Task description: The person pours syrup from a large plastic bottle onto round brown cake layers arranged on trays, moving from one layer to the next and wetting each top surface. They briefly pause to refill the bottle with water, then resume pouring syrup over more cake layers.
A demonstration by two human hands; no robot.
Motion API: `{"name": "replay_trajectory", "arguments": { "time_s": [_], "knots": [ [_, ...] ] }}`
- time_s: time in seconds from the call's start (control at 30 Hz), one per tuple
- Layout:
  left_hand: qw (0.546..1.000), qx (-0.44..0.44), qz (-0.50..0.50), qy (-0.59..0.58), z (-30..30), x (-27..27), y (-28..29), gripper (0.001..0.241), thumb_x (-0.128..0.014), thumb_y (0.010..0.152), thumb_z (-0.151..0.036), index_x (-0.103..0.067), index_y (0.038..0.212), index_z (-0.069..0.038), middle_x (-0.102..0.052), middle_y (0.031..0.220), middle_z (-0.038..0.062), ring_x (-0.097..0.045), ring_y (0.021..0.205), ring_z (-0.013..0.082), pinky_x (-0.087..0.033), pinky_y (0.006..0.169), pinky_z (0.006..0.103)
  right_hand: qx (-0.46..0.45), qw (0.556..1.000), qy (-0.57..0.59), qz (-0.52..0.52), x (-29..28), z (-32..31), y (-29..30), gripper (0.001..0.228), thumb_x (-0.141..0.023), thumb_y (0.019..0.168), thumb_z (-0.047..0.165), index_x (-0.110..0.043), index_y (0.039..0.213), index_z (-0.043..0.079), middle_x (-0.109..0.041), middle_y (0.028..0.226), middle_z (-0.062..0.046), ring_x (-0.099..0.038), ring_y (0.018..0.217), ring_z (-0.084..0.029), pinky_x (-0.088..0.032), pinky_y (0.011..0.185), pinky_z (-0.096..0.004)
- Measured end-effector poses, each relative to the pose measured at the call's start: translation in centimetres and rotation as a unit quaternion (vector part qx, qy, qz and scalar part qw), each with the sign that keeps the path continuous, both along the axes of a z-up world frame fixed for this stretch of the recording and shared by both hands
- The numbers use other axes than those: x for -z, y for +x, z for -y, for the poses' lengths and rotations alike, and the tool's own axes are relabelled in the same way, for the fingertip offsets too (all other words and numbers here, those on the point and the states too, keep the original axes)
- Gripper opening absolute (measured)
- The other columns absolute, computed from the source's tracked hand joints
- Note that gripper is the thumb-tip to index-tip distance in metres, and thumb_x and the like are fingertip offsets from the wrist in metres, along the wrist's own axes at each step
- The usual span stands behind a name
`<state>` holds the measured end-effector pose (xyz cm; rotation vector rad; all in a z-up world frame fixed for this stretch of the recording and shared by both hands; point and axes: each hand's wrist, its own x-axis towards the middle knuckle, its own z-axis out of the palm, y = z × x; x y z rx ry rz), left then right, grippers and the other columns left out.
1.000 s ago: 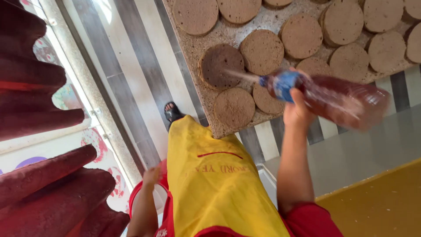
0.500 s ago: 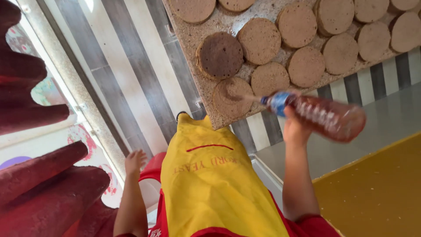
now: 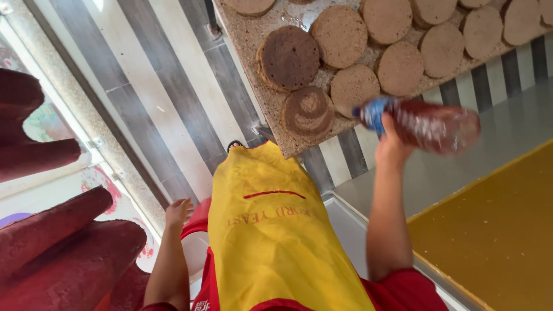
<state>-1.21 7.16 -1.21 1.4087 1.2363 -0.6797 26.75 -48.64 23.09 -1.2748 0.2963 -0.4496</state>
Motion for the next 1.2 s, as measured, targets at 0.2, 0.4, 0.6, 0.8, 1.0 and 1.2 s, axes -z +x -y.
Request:
{"name": "replay_trajectory", "arguments": {
  "time_s": [0.2, 0.4, 0.6, 0.8, 1.0, 1.2],
  "knots": [
    [0.999, 0.023, -0.033, 0.002, -1.0, -1.3, 0.0, 0.039, -0.066, 0.096, -0.033, -0.069, 0.124, -0.005, -0.075, 0.11, 0.009, -0.071, 0.095, 0.0223, -0.053, 0.073, 0.0375, -0.081, 0.991, 0.106, 0.03, 1.9, -5.3, -1.7, 0.081, -0.085, 0.08, -0.014, -0.046, 0.141, 0.022, -0.057, 0.129, -0.002, -0.056, 0.125, -0.022, -0.046, 0.116, -0.04],
    [0.996, -0.082, 0.038, -0.012, -1.2, 0.8, -2.5, 0.038, -0.068, 0.098, -0.031, -0.065, 0.123, -0.002, -0.073, 0.108, 0.013, -0.07, 0.091, 0.0235, -0.053, 0.074, 0.0358, -0.027, 0.998, 0.041, -0.043, 0.7, 1.8, -5.4, 0.068, -0.086, 0.085, -0.006, -0.054, 0.144, 0.01, -0.06, 0.139, -0.009, -0.057, 0.131, -0.028, -0.043, 0.12, -0.045],
    [0.999, 0.014, -0.04, 0.009, 0.5, -0.4, -1.0, 0.038, -0.067, 0.096, -0.03, -0.068, 0.123, -0.003, -0.074, 0.108, 0.012, -0.071, 0.09, 0.024, -0.056, 0.075, 0.0379, -0.01, 0.995, 0.098, 0.004, 0.9, 0.9, -4.2, 0.082, -0.089, 0.079, -0.004, -0.048, 0.146, 0.017, -0.057, 0.14, -0.005, -0.054, 0.132, -0.025, -0.04, 0.121, -0.043],
    [0.997, -0.05, 0.043, 0.03, 5.5, -1.1, 1.0, 0.04, -0.065, 0.097, -0.031, -0.067, 0.125, -0.004, -0.075, 0.108, 0.01, -0.072, 0.093, 0.022, -0.057, 0.076, 0.0333, -0.037, 0.995, 0.084, 0.046, 0.7, 3.2, -2.4, 0.068, -0.09, 0.091, -0.001, -0.052, 0.146, 0.011, -0.058, 0.144, -0.008, -0.056, 0.136, -0.03, -0.04, 0.128, -0.051],
    [0.998, -0.021, 0.065, 0.004, 10.7, -0.2, 2.5, 0.039, -0.066, 0.096, -0.032, -0.069, 0.123, -0.004, -0.076, 0.104, 0.009, -0.073, 0.086, 0.02, -0.054, 0.069, 0.0334, -0.175, 0.976, 0.118, 0.061, -2.0, 1.8, -1.1, 0.06, -0.088, 0.089, 0.006, -0.055, 0.139, 0.013, -0.065, 0.135, -0.011, -0.06, 0.138, -0.039, -0.043, 0.127, -0.055],
    [0.999, -0.018, 0.027, -0.005, 14.4, 0.1, 0.1, 0.036, -0.065, 0.097, -0.033, -0.072, 0.119, -0.005, -0.075, 0.101, 0.008, -0.07, 0.082, 0.0187, -0.052, 0.065, 0.0336, -0.189, 0.978, 0.065, 0.064, -6.3, 6.9, -0.1, 0.059, -0.087, 0.093, 0.016, -0.053, 0.14, 0.008, -0.063, 0.141, -0.013, -0.056, 0.141, -0.033, -0.041, 0.129, -0.049]
  ]
}}
